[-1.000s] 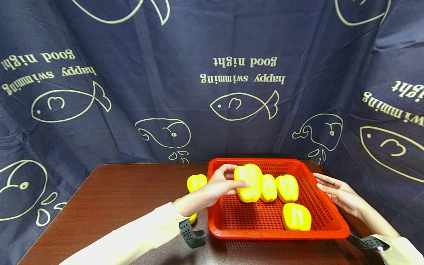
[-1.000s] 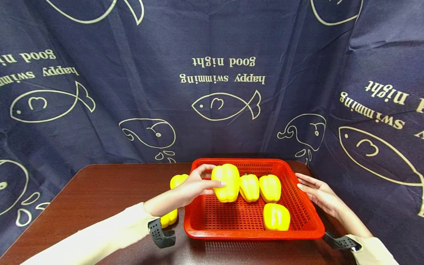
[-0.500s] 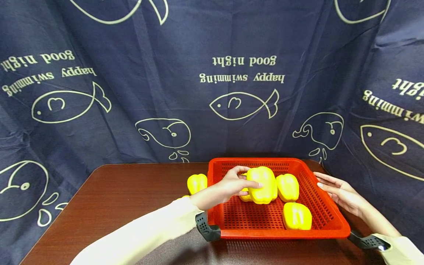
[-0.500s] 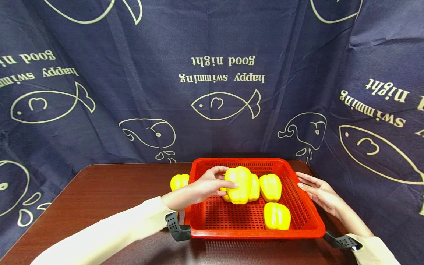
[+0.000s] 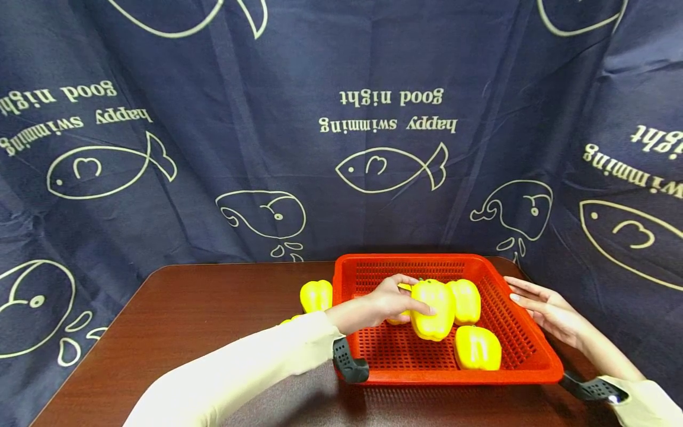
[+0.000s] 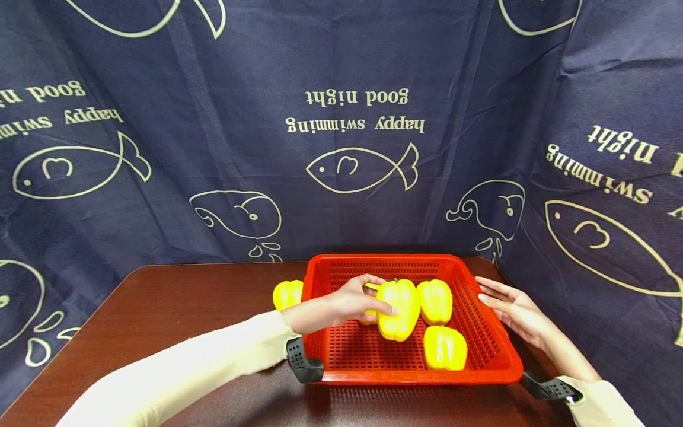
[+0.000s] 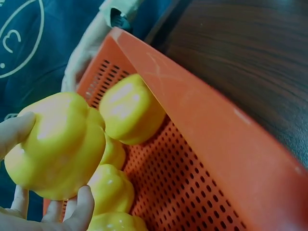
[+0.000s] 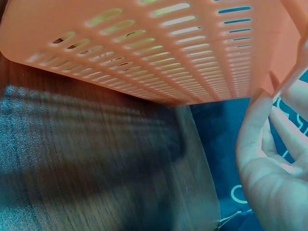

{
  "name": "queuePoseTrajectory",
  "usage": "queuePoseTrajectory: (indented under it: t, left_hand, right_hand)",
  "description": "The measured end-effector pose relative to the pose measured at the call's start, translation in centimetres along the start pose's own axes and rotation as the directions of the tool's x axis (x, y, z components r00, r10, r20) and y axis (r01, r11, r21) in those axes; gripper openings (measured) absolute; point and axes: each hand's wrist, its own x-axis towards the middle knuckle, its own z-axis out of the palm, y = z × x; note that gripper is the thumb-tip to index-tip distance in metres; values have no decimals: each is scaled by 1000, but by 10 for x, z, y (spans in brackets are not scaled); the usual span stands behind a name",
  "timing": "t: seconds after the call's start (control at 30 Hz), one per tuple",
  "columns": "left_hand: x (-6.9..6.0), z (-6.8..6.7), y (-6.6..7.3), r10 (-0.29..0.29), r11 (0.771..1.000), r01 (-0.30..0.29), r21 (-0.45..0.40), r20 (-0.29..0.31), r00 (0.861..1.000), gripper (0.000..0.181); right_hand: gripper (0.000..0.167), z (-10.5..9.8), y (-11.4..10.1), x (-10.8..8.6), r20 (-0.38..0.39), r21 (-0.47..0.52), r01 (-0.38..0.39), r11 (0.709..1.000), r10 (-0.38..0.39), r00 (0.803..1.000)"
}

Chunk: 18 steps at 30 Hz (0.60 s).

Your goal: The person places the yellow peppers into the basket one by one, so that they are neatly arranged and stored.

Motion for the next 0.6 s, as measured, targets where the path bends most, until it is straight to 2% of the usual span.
queuePoseTrajectory:
  t: [0.13, 0.4, 0.6]
  left_hand:
    - [4, 0, -2, -26, 998, 26, 49, 13, 1000, 51]
    - [13, 5, -5, -89, 993, 82, 85, 83, 993, 52]
    - [16, 13, -9, -111, 989, 103, 110, 65, 992, 50]
  right_hand:
    - [50, 0, -1, 1, -1, -5, -12, 1000, 12, 1000]
    - [49, 2, -3, 2, -26, -34, -39, 999, 38, 999]
    - [49, 1, -2, 1, -24, -34, -40, 999, 40, 999]
